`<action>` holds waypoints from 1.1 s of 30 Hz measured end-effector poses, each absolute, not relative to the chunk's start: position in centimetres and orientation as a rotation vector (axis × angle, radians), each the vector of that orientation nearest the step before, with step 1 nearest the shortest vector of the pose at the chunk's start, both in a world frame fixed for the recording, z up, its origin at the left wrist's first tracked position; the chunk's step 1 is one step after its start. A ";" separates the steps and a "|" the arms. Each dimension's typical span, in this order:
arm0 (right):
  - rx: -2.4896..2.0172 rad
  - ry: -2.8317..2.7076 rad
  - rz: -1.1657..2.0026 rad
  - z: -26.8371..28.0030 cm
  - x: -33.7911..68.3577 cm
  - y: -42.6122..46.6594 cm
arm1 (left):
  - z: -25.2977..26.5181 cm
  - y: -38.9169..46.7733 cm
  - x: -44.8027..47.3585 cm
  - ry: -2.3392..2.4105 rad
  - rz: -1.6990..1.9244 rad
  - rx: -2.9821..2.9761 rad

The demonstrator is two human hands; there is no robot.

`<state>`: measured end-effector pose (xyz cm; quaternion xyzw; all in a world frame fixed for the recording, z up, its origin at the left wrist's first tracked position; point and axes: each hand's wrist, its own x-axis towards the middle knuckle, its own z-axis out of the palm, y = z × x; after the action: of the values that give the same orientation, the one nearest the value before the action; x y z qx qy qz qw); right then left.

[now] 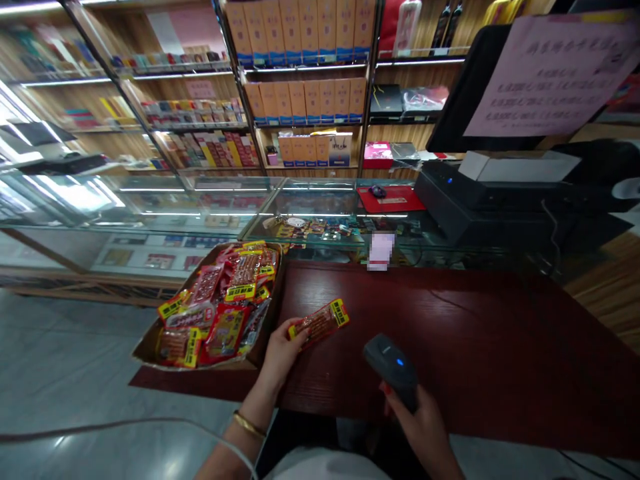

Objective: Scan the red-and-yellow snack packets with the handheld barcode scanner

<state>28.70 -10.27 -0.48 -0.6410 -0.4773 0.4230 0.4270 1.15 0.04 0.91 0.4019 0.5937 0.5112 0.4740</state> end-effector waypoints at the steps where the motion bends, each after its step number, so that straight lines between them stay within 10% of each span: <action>1: -1.590 -1.187 1.089 -0.6 28.5 -10.6 | 0.7 0.0 1.0 1.438 1.263 0.969; 17: -1.648 -1.041 1.132 -1.6 29.6 -9.6 | -1.6 0.4 0.2 1.278 0.912 2.101; 26: -1.633 -1.006 1.204 -1.1 28.6 -9.9 | -1.5 0.8 1.7 1.973 0.834 1.972; 33: -1.604 -0.955 1.252 -1.1 28.8 -10.1 | -0.3 1.6 2.8 1.426 1.240 1.330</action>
<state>28.79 -10.06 -1.14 -0.6436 -0.3831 0.5023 0.4321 2.80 1.62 -0.33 0.5265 0.5647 0.4911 0.4035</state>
